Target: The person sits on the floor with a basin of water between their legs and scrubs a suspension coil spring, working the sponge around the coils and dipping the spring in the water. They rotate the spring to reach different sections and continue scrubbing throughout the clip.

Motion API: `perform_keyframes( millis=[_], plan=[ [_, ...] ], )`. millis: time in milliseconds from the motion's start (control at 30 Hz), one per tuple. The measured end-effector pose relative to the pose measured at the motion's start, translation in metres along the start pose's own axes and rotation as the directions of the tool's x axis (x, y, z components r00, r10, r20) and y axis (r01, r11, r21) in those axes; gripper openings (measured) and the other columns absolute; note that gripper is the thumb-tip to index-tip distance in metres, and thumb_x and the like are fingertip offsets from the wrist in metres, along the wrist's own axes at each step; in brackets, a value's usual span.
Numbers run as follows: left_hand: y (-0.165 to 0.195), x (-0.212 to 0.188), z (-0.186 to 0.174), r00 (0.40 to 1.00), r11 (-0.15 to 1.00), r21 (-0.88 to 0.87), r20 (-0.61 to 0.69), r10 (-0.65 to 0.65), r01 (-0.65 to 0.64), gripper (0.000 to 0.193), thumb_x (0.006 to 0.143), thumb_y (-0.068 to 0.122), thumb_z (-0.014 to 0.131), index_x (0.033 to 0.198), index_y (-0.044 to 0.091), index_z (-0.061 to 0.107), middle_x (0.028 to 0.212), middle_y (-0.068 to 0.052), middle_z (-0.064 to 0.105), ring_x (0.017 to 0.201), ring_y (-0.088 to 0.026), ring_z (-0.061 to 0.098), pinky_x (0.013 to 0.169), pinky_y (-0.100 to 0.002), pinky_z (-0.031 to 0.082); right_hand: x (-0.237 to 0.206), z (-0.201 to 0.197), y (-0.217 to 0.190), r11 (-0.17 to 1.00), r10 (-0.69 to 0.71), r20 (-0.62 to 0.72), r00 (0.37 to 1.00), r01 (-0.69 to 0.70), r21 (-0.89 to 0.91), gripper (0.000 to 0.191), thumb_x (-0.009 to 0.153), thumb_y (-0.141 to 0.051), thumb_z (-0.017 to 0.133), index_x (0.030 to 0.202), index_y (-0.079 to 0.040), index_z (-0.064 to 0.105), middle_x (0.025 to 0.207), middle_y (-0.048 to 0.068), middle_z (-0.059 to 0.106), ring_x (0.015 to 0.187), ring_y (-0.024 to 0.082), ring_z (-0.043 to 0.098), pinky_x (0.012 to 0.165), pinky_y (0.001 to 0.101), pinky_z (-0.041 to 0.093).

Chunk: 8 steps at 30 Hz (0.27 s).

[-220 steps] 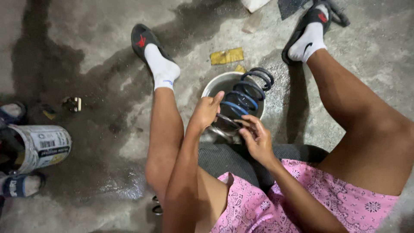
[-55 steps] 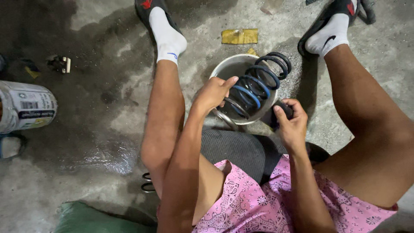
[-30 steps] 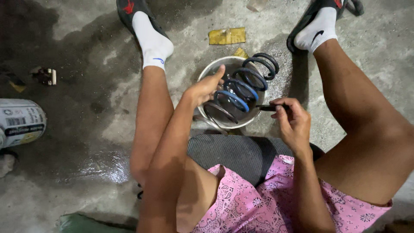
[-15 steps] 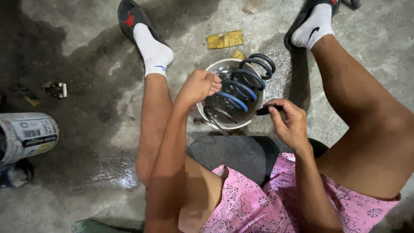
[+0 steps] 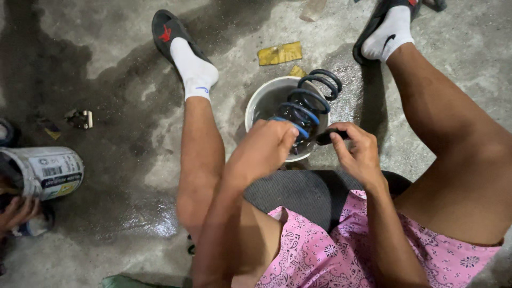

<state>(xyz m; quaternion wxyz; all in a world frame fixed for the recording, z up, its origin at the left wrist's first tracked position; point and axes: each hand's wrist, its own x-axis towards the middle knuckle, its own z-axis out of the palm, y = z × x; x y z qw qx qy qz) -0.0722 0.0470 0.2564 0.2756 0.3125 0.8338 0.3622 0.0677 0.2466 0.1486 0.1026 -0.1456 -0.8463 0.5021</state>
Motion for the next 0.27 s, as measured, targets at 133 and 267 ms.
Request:
perform_keyframes(
  millis=[133, 267],
  plan=[
    [-0.004, -0.008, 0.01, 0.998, 0.998, 0.011, -0.029, 0.059, -0.059, 0.022, 0.097, 0.016, 0.057, 0.087, 0.001, 0.068, 0.084, -0.026, 0.066, 0.085, -0.045, 0.066, 0.07, -0.054, 0.05, 0.003, 0.003, -0.003, 0.995, -0.099, -0.027, 0.995, 0.099, -0.017, 0.015, 0.099, -0.004, 0.067, 0.114, 0.0, 0.068, 0.107, 0.014, 0.074, 0.092, 0.019, 0.072, 0.08, 0.0306, 0.054],
    [-0.012, -0.009, 0.018, 0.997, 0.997, 0.004, -0.016, 0.073, -0.073, 0.021, 0.096, 0.015, 0.058, 0.085, 0.0, 0.069, 0.083, -0.026, 0.066, 0.085, -0.045, 0.067, 0.07, -0.053, 0.051, 0.003, 0.008, -0.006, 0.992, -0.126, -0.09, 0.988, 0.128, 0.021, 0.025, 0.1, -0.003, 0.065, 0.125, 0.0, 0.064, 0.111, 0.015, 0.073, 0.101, 0.022, 0.073, 0.09, 0.0316, 0.056]
  ],
)
